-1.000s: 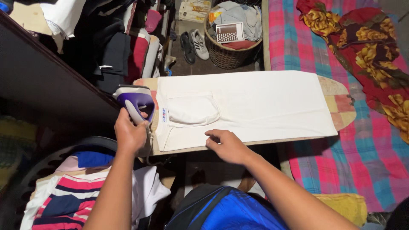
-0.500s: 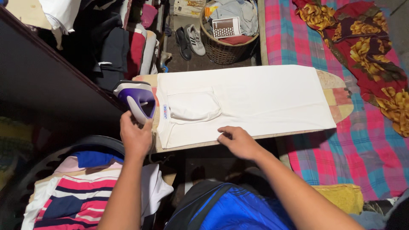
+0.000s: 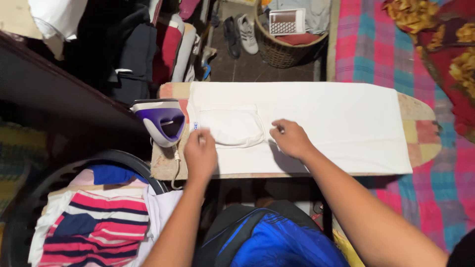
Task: The person irons a white t-shirt on an ironing board using a purple and white iron. They smooth the fabric, iron the body and sleeves, and adjust the shirt's position on the board throughout the process.
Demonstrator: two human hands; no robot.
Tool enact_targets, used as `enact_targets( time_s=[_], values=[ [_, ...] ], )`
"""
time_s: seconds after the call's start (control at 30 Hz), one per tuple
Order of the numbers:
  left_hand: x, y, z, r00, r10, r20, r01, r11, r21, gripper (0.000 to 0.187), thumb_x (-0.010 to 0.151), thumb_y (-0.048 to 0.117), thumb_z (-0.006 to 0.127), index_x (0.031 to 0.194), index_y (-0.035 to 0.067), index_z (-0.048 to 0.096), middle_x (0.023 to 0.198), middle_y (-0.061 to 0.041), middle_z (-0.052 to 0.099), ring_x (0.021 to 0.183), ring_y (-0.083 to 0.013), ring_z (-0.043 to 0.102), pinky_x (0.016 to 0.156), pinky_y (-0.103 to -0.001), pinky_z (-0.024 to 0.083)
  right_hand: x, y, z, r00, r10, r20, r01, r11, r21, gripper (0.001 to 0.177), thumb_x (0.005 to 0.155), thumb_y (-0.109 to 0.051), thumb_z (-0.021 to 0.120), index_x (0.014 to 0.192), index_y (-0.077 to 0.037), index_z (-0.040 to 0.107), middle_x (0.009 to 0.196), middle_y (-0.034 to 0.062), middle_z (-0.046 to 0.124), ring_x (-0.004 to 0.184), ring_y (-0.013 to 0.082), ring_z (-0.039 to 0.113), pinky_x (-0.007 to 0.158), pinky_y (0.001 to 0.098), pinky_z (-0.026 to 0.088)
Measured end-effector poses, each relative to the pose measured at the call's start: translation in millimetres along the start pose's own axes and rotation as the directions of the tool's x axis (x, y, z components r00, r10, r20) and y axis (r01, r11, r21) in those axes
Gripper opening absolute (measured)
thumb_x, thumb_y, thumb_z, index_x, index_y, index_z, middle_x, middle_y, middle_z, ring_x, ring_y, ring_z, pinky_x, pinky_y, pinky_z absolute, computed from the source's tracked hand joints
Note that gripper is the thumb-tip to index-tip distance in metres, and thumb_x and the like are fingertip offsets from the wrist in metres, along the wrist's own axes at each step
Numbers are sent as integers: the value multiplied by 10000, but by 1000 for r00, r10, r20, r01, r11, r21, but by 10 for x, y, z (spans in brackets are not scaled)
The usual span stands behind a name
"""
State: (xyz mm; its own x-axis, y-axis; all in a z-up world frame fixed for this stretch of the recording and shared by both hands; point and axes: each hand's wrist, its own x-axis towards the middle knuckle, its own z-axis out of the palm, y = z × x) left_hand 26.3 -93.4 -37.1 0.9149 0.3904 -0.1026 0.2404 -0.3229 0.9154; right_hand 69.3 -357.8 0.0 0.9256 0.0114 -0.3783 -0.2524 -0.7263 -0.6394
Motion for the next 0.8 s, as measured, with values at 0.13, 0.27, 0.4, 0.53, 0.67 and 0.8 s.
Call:
enact_targets(
  time_s=[0.13, 0.27, 0.4, 0.53, 0.67, 0.8],
  values=[
    [698, 113, 206, 963, 268, 39, -270, 935, 232, 270, 901, 110, 615, 1131, -7, 694, 1069, -218, 689, 1038, -386, 662, 919, -423, 524, 396, -153, 11, 998, -36, 43, 38, 998, -47, 453, 957, -242, 627, 1347, -12, 609, 1263, 206, 677, 1156, 320, 658, 998, 397, 504],
    [1086, 193, 348, 980, -78, 184, -46, 808, 587, 388, 886, 150, 691, 1249, 34, 621, 1246, -225, 586, 1181, -416, 572, 970, -467, 482, 688, -327, 52, 984, -153, 93, 166, 974, -155, 456, 941, -230, 655, 1341, -16, 608, 1310, 205, 617, 1199, 344, 609, 1030, 413, 474],
    [1167, 163, 414, 981, -158, 114, 46, 755, 655, 461, 873, 147, 741, 1297, 53, 585, 1325, -190, 568, 1237, -386, 557, 994, -459, 480, 826, -431, 82, 979, -139, 148, 168, 965, -200, 483, 937, -241, 678, 1359, -25, 586, 1338, 176, 590, 1223, 336, 592, 1033, 422, 466],
    [1220, 137, 431, 965, -251, 77, 155, 780, 606, 426, 871, 172, 765, 1257, 67, 617, 1267, -159, 634, 1194, -343, 609, 979, -439, 502, 921, -501, 73, 977, -88, 192, 138, 954, -266, 510, 915, -234, 713, 1360, -35, 563, 1337, 178, 551, 1201, 334, 587, 998, 426, 472],
    [1294, 162, 383, 937, -327, 121, 202, 792, 576, 227, 868, 198, 776, 1046, 71, 713, 1082, -130, 725, 1070, -312, 693, 925, -417, 538, 1004, -480, 54, 964, -51, 260, 123, 956, -266, 357, 924, -219, 715, 1206, -37, 594, 1283, 162, 554, 1079, 300, 638, 932, 400, 506],
    [1406, 290, 346, 970, -168, 177, 60, 868, 492, 139, 811, 154, 809, 859, 52, 728, 874, -145, 750, 855, -281, 727, 810, -389, 550, 1073, -374, -11, 957, -139, 254, 190, 963, -190, 206, 877, -182, 748, 973, -34, 641, 1072, 136, 627, 946, 281, 659, 846, 384, 521]
  ],
)
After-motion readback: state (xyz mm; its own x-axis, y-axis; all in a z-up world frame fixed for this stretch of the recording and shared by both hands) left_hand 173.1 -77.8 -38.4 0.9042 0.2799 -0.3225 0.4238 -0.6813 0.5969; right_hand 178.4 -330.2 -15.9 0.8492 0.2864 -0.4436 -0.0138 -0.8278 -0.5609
